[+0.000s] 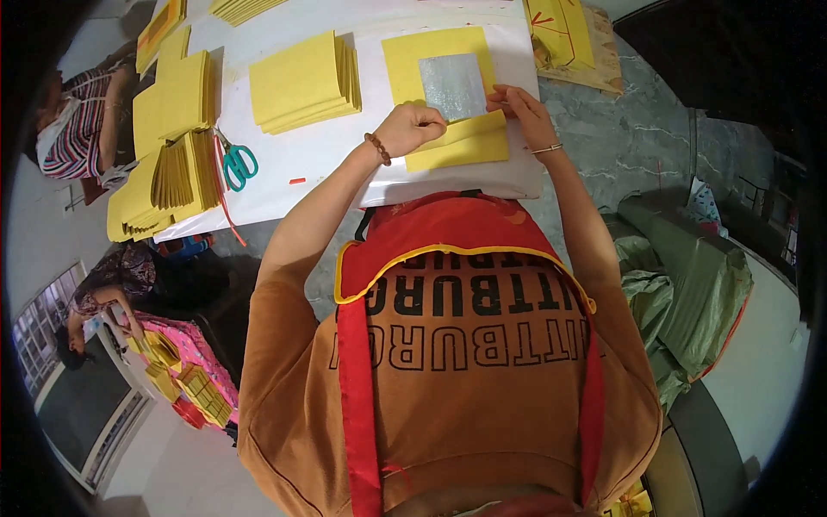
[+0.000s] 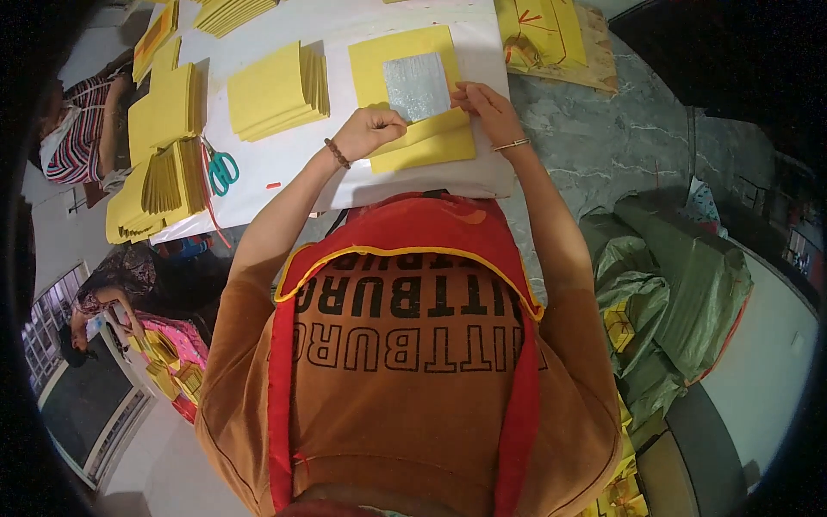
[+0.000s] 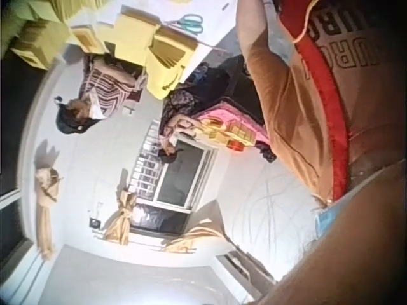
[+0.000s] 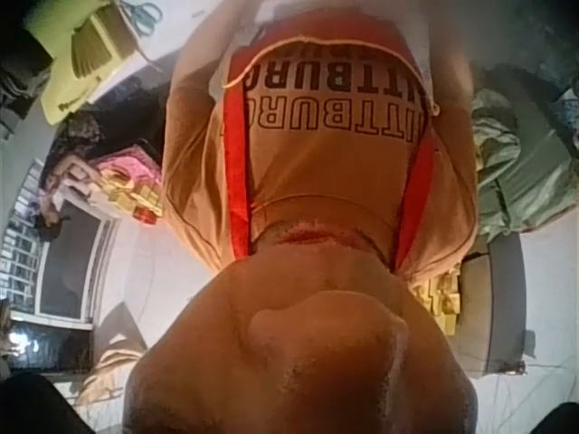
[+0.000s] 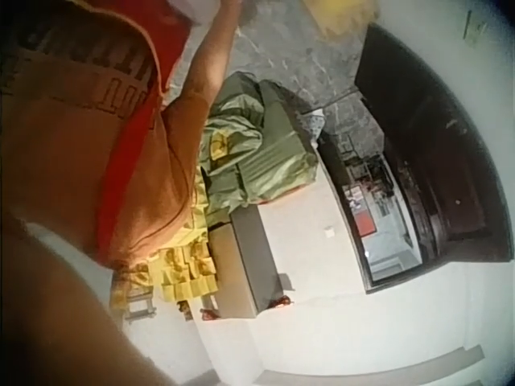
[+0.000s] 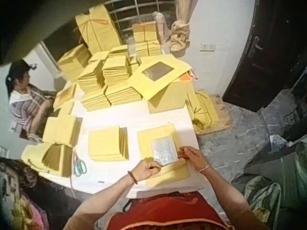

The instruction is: Folding yellow paper envelopes and organizing them on a table.

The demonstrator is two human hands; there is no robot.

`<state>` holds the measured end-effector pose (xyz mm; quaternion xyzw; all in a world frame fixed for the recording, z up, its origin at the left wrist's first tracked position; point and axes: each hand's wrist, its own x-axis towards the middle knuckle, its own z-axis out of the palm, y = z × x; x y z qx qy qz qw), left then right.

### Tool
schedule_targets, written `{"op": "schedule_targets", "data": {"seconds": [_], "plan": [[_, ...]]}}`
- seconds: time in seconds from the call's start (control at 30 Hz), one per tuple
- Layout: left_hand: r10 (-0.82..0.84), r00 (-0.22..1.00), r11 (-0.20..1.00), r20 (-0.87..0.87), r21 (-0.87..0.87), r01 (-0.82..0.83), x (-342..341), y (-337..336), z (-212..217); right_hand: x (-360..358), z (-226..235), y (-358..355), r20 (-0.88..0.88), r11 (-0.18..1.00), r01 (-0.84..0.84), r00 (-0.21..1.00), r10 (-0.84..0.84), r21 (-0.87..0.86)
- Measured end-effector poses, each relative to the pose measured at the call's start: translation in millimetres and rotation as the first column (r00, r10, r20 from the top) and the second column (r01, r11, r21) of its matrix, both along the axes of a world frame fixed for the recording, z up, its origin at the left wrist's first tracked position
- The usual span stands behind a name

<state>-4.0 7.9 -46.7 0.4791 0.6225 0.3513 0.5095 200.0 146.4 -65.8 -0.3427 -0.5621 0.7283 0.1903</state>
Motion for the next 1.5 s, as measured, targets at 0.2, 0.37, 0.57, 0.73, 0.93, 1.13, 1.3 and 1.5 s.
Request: {"op": "schedule_targets", "data": {"seconds": [0.2,0.37,0.57,0.73,0.93,1.13,1.3,1.5], "plan": [[-0.092,0.995,0.993,-0.021,-0.069,0.091,-4,4,5,1,-4,0,-0.008,1.000,0.006,1.000,-0.006,-0.018],[-0.059,0.998,0.995,-0.033,0.072,0.062,-1,0,-1,0,-2,0,0.013,1.000,0.003,1.000,-0.003,-0.001],[0.040,0.783,0.738,-0.621,0.547,0.396,25,-20,3,0,-4,2,0.013,1.000,-0.002,1.000,0.002,0.007],[-0.035,0.617,0.689,-0.786,0.429,0.585,31,-22,11,-1,-2,1,0.008,1.000,0.011,1.000,-0.011,0.003],[-0.092,0.650,0.707,-0.754,0.410,0.576,27,-21,9,0,-1,0,0.033,1.000,0.004,0.999,-0.005,0.025],[-0.075,0.738,0.759,-0.671,0.442,0.479,22,-18,4,-1,3,0,0.023,1.000,0.011,1.000,-0.011,0.013],[-0.098,0.639,0.721,-0.763,0.388,0.574,29,-20,8,1,0,1,0.000,1.000,0.015,1.000,-0.015,0.007],[-0.150,0.649,0.726,-0.746,0.362,0.584,26,-19,8,0,0,0,0.013,1.000,0.028,1.000,-0.028,-0.002]]}}
